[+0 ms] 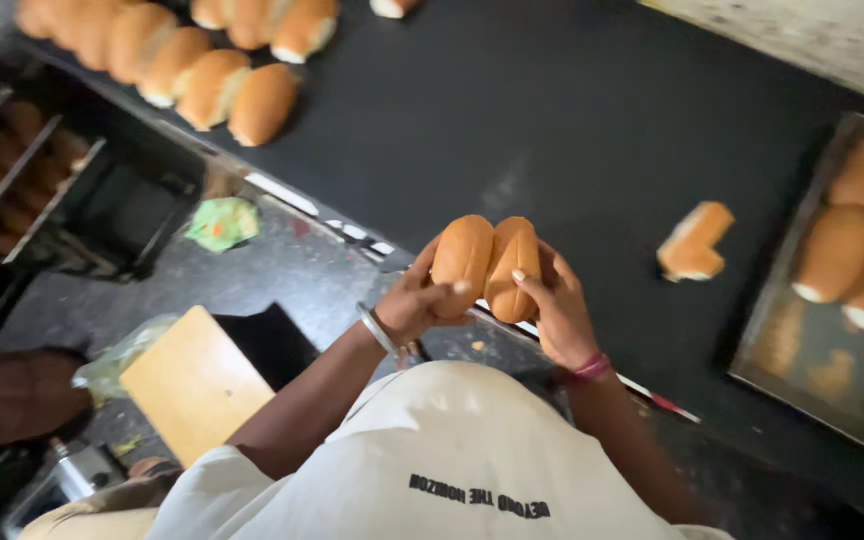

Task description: The person carries a tray of bread rolls to a counter and breaks them apart by hand, placing them onto the counter and another tray.

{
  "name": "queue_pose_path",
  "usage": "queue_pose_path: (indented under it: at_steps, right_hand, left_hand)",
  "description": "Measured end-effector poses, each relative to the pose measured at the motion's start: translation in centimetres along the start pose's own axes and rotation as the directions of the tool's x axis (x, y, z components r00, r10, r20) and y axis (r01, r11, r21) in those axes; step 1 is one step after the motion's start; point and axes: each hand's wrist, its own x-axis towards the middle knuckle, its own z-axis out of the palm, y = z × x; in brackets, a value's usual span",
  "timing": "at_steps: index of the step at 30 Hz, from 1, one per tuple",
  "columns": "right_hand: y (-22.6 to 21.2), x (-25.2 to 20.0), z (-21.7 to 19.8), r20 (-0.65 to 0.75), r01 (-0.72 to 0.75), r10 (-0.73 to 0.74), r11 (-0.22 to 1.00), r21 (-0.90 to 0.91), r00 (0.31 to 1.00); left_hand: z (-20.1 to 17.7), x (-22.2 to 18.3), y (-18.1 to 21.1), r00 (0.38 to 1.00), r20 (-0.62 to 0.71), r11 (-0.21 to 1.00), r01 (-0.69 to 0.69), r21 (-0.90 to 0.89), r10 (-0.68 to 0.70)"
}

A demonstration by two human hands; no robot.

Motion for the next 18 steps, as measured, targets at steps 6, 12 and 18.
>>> queue_pose_path:
  at_steps: [6, 12, 18]
  right_hand:
    - [2.2, 4.1, 6.8, -0.034, -0.072, 0.071, 0.997, -0.024, 0.997]
    - [1.7, 8.5, 8.6, -0.040, -0.104, 0.102, 0.993, -0.049, 0.994]
    - [2.0, 13.9, 9.0, -0.039, -0.159, 0.158, 0.987, -0.019, 0.987]
  left_hand:
    - [-9.2, -3.1, 1.6, 0.975, -0.203, 0.995, -0.082, 0.051, 0.091]
    - [-13.6, -0.6, 3.3, 0.934, -0.302, 0.977, -0.209, -0.031, 0.190]
    - [-15.9, 4.8, 6.2, 0.857, -0.441, 0.940, -0.333, -0.077, 0.267]
